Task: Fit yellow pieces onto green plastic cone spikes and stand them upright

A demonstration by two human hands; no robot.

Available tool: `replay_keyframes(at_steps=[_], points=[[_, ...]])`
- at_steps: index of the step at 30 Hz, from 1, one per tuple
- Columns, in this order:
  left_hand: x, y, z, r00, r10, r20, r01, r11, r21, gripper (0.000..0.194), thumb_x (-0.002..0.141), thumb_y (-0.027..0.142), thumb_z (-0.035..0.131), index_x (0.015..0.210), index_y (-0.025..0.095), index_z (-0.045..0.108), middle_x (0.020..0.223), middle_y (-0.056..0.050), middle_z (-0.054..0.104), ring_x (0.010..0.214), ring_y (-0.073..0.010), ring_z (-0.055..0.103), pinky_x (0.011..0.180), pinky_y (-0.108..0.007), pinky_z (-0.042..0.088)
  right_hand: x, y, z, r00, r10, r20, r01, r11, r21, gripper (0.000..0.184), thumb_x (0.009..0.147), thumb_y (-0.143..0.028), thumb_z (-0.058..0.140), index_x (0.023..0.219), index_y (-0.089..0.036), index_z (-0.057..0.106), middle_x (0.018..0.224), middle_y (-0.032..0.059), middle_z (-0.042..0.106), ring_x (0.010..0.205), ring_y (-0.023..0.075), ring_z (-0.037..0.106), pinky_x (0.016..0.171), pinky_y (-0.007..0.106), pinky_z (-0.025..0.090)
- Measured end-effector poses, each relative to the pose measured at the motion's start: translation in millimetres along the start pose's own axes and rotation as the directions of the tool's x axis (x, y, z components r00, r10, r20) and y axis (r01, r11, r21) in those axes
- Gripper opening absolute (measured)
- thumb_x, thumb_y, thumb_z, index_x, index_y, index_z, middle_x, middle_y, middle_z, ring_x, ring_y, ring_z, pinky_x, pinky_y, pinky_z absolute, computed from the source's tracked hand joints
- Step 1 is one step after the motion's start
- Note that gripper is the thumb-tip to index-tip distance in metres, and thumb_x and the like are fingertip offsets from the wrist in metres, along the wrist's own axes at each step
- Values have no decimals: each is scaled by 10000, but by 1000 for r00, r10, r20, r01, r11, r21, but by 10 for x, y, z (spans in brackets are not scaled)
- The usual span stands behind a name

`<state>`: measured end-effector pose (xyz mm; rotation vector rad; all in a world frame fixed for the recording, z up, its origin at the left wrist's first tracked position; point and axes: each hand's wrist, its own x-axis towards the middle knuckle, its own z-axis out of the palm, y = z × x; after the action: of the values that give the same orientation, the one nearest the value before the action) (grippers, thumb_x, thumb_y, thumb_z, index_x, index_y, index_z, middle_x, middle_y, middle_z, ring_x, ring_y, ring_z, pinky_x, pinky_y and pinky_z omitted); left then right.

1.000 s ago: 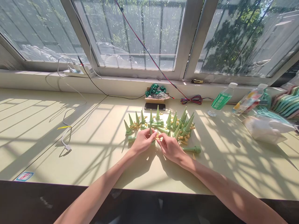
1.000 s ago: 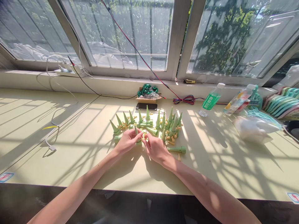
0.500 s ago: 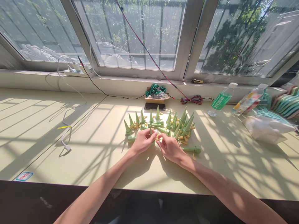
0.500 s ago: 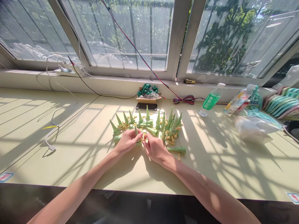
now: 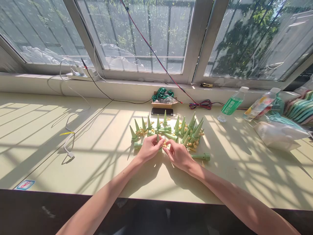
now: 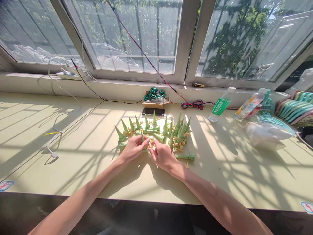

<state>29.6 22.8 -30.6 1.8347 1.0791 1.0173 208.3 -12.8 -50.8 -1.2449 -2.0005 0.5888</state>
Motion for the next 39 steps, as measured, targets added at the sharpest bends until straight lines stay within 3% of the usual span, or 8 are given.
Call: replay_keyframes(at_steps=[4,10,18,21,25,33,36,39], points=[[-2,-12,6,1000,-9,3,9,1000,-6,376,915,478,611,726,153,610,631,-6,590,542,-116,497,504,-232,376,4,33,24,1000,-16,3,16,999,-34,131,988,-277,487,984,-203,596,622,-14,578,519,147,508,557,264,387],[-5,-4,11,1000,-8,14,8,1000,-13,373,914,471,614,729,147,630,654,-26,624,564,-128,535,506,-234,397,22,17,22,1000,-6,1,6,998,-68,319,1020,-349,435,755,-209,541,591,-6,525,495,143,469,515,268,337],[-2,-6,9,1000,7,9,-7,1000,-8,371,915,472,613,727,152,615,619,-2,577,533,-112,499,493,-227,379,6,17,11,1000,0,9,0,1000,-20,140,958,-270,532,1053,-197,606,593,-30,573,510,154,522,571,268,402],[-4,-4,12,1000,7,12,-7,1000,-3,372,918,471,608,729,151,620,640,-16,603,556,-124,529,504,-232,402,7,37,28,1000,-8,17,9,999,-53,137,978,-264,487,995,-202,609,601,-26,563,512,148,502,563,262,376],[-6,2,17,1000,0,10,0,1000,1,377,919,474,606,722,153,619,636,-19,607,564,-131,539,509,-235,411,16,38,33,1000,-8,15,10,997,-82,276,1013,-325,443,800,-205,572,608,-1,556,508,148,490,528,265,334],[-2,16,9,1000,9,2,-9,1000,4,383,914,480,608,708,156,601,618,3,566,523,-105,473,483,-224,360,-1,40,25,1000,-15,17,16,999,-42,131,953,-282,538,1043,-205,593,580,-34,561,496,157,512,558,268,389],[-5,16,9,1000,16,2,-16,1000,9,381,916,470,609,698,157,595,621,-2,578,530,-109,483,484,-225,363,2,38,24,999,-17,32,18,998,-61,118,972,-268,491,979,-206,591,600,-22,565,501,151,498,545,264,365],[-9,23,9,1000,7,13,-7,1000,-1,373,916,469,610,714,156,608,625,-10,594,547,-120,510,495,-229,378,11,30,21,999,-20,35,23,996,-82,225,1003,-305,446,837,-209,562,596,-13,540,499,141,466,530,262,330]])
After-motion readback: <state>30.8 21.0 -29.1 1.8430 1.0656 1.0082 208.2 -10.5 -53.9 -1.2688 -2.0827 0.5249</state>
